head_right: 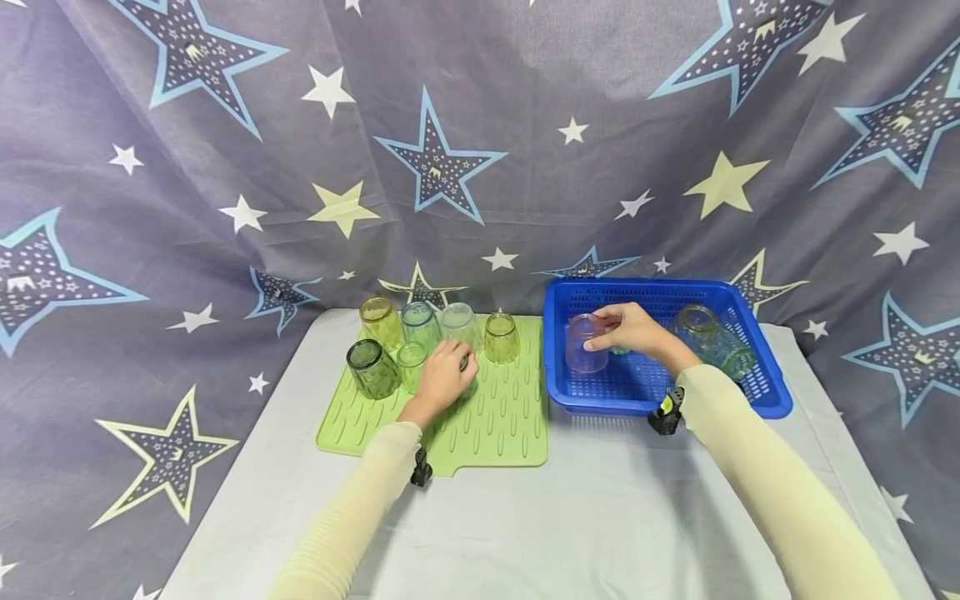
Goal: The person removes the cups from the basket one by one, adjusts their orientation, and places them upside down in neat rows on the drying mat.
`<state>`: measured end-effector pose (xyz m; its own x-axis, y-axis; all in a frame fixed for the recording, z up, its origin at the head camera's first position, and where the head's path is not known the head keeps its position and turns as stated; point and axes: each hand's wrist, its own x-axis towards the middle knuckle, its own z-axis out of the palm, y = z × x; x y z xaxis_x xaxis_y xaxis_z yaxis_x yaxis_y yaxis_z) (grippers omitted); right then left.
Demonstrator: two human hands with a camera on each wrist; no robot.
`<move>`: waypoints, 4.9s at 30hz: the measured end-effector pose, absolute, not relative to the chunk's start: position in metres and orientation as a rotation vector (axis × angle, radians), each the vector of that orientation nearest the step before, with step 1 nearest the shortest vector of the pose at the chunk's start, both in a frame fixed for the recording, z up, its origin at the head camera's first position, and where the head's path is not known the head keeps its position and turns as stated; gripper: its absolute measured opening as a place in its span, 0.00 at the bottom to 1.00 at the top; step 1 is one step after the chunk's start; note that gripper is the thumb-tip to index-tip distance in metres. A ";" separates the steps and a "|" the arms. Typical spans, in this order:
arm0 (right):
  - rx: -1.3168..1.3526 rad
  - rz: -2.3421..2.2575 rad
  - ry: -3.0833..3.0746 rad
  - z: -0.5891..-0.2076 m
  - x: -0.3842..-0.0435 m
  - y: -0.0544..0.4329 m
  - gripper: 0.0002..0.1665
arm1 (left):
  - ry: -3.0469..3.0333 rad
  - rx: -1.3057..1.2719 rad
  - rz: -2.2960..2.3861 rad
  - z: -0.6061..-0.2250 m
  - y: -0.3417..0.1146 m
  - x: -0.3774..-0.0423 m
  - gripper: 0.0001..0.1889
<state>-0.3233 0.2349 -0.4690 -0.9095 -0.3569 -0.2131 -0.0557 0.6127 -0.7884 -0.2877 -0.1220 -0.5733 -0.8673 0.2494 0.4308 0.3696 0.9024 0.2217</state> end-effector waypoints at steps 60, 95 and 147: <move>-0.544 -1.575 2.495 -0.420 -0.271 0.234 0.36 | -2.715 -0.493 -0.209 -0.567 -0.117 -0.288 0.14; -0.693 -1.578 2.452 -0.415 -0.270 0.204 0.38 | -2.442 -0.666 -0.638 -0.426 0.009 -0.265 0.21; -0.807 -1.641 2.612 -0.397 -0.270 0.184 0.32 | -2.295 -0.383 -0.727 -0.414 0.001 -0.273 0.10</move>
<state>-0.2704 0.1837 -0.3973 -0.8709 -0.3902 0.2989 -0.4386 0.3425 -0.8308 -0.2728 0.0008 -0.4140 -0.7192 0.0676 0.6915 0.4536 0.7996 0.3935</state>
